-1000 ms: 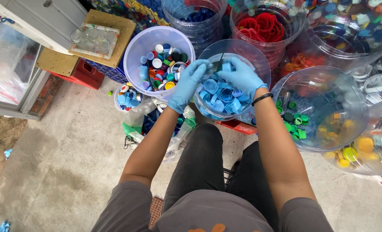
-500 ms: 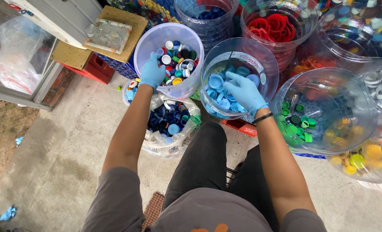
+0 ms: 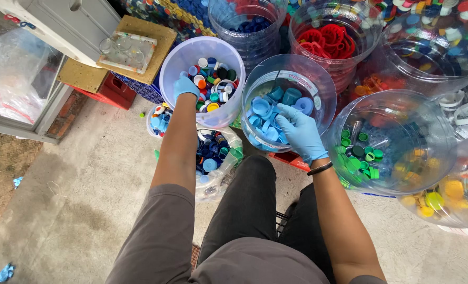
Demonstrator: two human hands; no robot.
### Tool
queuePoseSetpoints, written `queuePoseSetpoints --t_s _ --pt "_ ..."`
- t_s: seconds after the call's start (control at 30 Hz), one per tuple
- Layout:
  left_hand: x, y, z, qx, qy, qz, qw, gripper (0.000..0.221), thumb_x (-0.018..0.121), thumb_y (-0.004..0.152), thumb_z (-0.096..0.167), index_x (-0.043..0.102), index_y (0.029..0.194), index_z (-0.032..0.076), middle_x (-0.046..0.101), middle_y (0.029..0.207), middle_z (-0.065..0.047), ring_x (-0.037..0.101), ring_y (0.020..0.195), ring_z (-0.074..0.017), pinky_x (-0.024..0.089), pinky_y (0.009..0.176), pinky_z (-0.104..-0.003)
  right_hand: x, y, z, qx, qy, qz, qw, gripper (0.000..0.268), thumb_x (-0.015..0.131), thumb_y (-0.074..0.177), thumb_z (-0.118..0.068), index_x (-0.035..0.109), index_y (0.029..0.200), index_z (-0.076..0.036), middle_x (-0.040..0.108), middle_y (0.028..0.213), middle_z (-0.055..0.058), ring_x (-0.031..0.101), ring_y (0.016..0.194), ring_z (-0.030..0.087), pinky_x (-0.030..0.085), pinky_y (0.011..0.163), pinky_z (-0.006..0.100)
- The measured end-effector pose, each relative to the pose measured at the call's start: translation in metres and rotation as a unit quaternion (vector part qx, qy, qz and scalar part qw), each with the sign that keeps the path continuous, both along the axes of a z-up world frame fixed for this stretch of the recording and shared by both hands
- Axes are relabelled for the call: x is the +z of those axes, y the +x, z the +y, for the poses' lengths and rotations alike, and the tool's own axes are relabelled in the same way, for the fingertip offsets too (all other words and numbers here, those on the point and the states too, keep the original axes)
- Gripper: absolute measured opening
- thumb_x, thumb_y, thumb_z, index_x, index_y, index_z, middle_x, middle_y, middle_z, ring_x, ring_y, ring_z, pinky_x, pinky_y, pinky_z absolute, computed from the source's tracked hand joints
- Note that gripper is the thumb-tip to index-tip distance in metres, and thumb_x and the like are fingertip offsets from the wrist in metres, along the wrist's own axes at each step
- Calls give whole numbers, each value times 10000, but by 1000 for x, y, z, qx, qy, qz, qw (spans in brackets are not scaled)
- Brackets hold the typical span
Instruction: The person sorts mixed plastic bottle caps from a white bucket into several large clear containers based on color. They pick up caps by hand, identify their color, and place them into the corresponding container, such as blue, red, green, or yellow.
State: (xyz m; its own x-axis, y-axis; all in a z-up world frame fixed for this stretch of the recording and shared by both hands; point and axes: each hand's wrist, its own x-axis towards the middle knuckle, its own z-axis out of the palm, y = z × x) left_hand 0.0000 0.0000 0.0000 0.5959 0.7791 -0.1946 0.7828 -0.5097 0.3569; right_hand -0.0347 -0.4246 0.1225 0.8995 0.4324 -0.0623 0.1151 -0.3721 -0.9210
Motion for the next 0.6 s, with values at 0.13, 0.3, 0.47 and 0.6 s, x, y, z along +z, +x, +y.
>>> queuePoseSetpoints --t_s 0.13,0.3,0.47,0.6 --pt "-2 4 7 -24 -12 44 999 646 603 947 201 357 1539 117 614 1369 -186 596 1313 -361 498 1088 -508 -6 -2 -3 -4 25 -28 999 379 693 989 -145 707 1366 -179 741 1119 142 655 1049 264 523 963 460" --pt "16 2 20 -83 -23 51 995 588 731 824 215 535 1356 62 661 1301 -215 615 1273 -382 503 1056 -522 -4 -5 -4 6 35 -27 999 387 678 994 -115 701 1377 -171 731 1143 147 649 1061 283 514 981 473" --pt "98 -30 -13 -98 -125 -95 983 391 660 838 355 774 1017 27 711 1164 -279 631 1220 -432 494 1069 -507 1 -9 -6 12 39 -22 999 392 669 1000 -113 699 1385 -178 725 1148 128 645 1073 270 504 993 462" --pt "39 -10 28 -69 -108 -122 984 381 792 814 447 742 1051 153 736 1175 -116 659 1209 -333 510 1060 -463 -9 -7 -6 12 40 -51 998 389 681 982 -90 711 1363 -165 729 1125 141 647 1033 268 523 956 462"
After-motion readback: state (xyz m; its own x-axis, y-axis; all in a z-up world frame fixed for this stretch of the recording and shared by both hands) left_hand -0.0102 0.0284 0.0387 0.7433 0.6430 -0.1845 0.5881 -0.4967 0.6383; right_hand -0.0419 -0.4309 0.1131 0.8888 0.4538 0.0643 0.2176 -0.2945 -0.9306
